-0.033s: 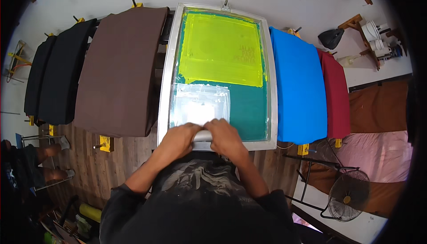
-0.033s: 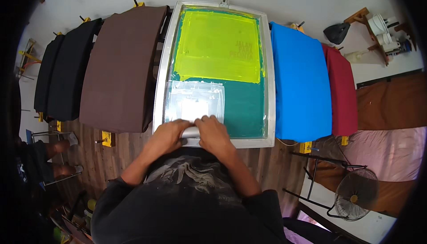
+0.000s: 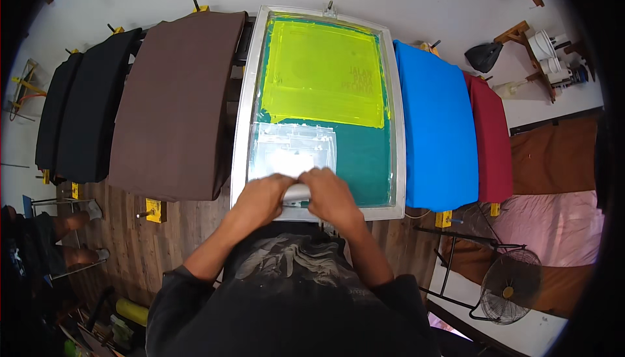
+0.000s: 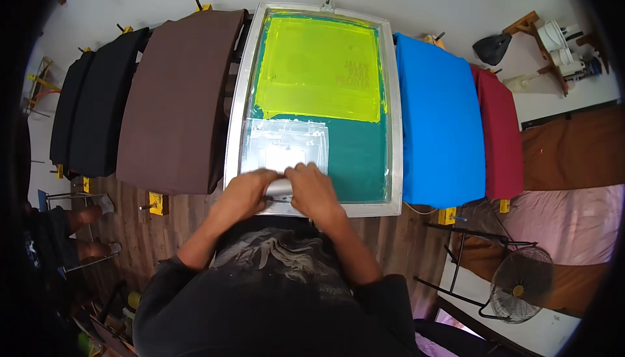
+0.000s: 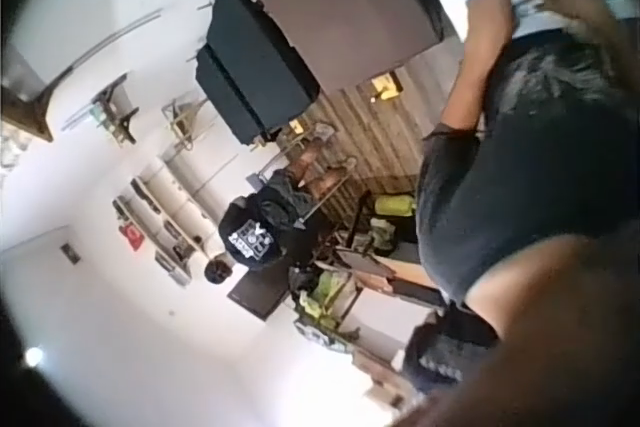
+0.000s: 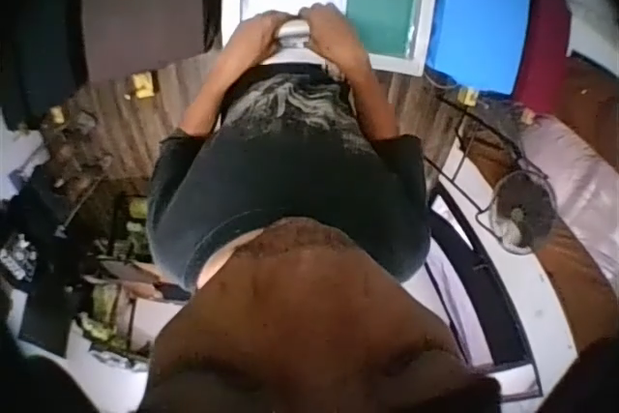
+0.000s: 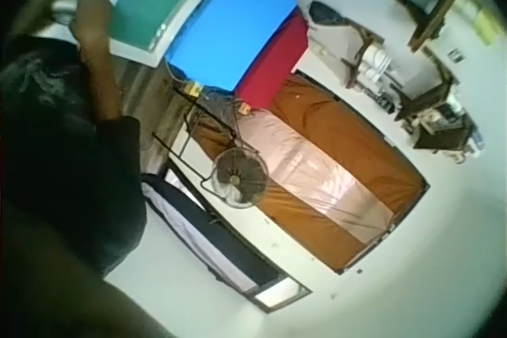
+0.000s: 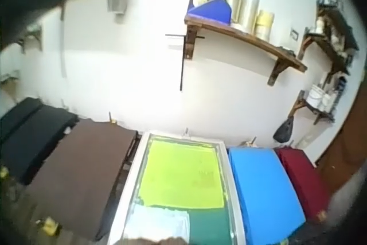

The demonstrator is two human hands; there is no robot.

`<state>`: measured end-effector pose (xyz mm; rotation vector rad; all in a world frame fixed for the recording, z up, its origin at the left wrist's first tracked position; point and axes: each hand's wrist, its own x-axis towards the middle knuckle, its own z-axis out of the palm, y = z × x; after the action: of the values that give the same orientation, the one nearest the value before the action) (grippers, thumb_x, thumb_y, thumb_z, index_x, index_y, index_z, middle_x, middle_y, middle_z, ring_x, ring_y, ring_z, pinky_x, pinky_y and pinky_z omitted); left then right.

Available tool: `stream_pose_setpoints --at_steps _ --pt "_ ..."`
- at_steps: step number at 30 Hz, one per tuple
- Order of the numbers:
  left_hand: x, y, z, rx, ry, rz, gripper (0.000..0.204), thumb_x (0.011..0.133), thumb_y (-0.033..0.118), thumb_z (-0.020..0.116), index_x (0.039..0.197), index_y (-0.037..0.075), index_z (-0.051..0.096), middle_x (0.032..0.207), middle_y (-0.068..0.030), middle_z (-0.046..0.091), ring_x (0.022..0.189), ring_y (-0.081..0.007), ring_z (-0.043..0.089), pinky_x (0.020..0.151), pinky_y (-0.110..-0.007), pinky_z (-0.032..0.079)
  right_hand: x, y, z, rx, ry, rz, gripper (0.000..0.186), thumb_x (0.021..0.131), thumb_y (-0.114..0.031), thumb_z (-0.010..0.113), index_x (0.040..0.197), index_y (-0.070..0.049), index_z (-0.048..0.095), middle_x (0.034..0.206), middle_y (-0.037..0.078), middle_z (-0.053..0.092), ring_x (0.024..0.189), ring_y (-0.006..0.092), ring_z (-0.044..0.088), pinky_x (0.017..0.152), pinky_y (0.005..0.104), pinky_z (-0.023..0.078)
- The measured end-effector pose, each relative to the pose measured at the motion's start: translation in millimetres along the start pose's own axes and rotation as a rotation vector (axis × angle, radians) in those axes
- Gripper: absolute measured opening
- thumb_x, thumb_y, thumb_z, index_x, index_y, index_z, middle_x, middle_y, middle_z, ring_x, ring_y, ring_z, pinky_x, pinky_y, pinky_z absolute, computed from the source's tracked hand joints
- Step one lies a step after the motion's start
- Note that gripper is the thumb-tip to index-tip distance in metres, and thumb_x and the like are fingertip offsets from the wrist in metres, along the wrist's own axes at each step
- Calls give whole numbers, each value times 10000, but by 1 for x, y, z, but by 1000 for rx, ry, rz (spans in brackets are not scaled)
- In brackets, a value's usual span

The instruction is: Performing screen printing on multiple garments.

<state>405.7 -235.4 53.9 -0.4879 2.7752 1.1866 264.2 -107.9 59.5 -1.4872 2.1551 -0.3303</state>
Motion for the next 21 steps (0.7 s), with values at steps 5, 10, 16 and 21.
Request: stream_pose_setpoints --at_steps 5,10,16,21 --pt "50 -14 -11 21 117 27 308 748 -53 566 1015 58 672 906 -201 683 864 -384 660 759 -469 529 45 22 -12 -45 83 12 276 712 19 622 971 -74 644 943 159 641 930 373 599 798 477 502" --pt "29 -28 18 -15 195 83 363 736 -62 606 1088 11 656 1020 -211 672 922 -388 656 814 -450 529 25 18 13 -17 161 -30 281 695 16 635 967 -53 614 930 142 628 914 362 579 783 466 507" --pt "-16 1 15 -34 -2 48 476 697 -68 620 1170 -9 610 1132 -217 639 988 -393 636 867 -445 521 -24 -1 19 52 80 9 306 691 31 619 989 -32 598 965 135 606 938 355 557 817 447 491" --pt "6 -6 2 -13 -58 36 380 728 -41 610 1100 18 657 918 -193 697 853 -380 676 772 -456 544 -3 2 4 35 15 11 322 683 24 631 994 -60 644 932 136 632 933 348 590 834 447 498"
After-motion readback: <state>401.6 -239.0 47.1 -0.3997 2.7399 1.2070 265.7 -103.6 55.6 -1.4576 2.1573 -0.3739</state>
